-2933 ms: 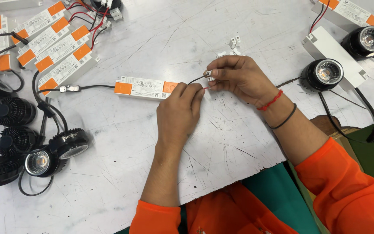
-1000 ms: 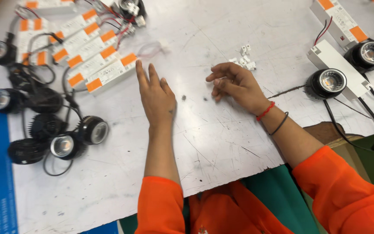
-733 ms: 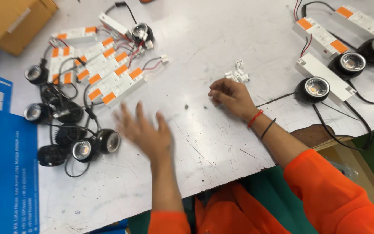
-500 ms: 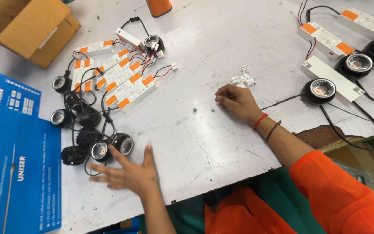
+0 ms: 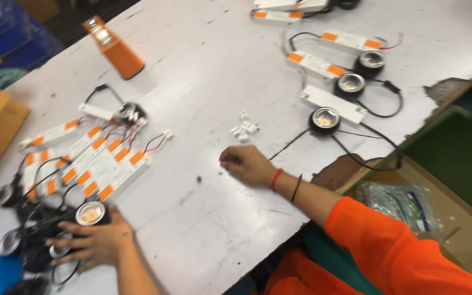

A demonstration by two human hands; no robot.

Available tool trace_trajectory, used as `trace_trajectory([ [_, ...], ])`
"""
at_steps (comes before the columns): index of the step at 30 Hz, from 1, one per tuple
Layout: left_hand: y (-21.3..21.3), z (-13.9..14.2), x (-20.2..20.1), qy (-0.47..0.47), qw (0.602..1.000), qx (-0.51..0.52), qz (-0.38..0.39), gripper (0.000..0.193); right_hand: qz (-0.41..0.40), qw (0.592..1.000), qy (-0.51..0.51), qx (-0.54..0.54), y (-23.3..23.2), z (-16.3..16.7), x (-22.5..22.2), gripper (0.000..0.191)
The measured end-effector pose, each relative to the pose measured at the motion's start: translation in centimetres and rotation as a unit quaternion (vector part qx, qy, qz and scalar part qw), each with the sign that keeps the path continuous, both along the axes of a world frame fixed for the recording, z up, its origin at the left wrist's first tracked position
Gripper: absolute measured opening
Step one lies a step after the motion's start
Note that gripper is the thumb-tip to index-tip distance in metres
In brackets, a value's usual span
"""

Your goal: The person connects wires to white plastic connectors and attaches them to LED spotlights and power supply units on a workbench. They repeatedly pick up components, insert wires into connectors, and place the assembled units on the table.

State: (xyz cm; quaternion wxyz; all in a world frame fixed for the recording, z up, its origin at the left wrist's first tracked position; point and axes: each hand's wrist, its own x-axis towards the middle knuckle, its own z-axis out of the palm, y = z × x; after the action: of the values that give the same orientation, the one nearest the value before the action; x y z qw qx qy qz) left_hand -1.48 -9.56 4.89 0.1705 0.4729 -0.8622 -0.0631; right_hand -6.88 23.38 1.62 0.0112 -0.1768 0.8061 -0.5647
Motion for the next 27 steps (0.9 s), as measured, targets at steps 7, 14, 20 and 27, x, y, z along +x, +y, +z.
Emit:
trace_trajectory([
  [7,-2.4,-1.4,0.7,0.028,0.998,0.002,-0.056,0.131,-0.190,0.916,0.353,0.035,3.5,1.0,4.7,0.017],
  [14,2.9,-4.3,7.9,0.132,0.940,0.000,-0.315,0.118,-0.358,0.786,0.371,0.340,11.8,1.3,5.3,0.052],
  [20,13.8,-4.0,13.7,0.103,0.859,0.123,-0.486,0.083,-0.234,0.898,0.197,0.317,12.7,0.7,6.9,0.063],
  [27,20.3,-1.8,13.3,0.181,0.802,0.124,-0.555,0.098,0.010,0.992,0.057,0.112,6.1,1.5,15.1,0.061],
])
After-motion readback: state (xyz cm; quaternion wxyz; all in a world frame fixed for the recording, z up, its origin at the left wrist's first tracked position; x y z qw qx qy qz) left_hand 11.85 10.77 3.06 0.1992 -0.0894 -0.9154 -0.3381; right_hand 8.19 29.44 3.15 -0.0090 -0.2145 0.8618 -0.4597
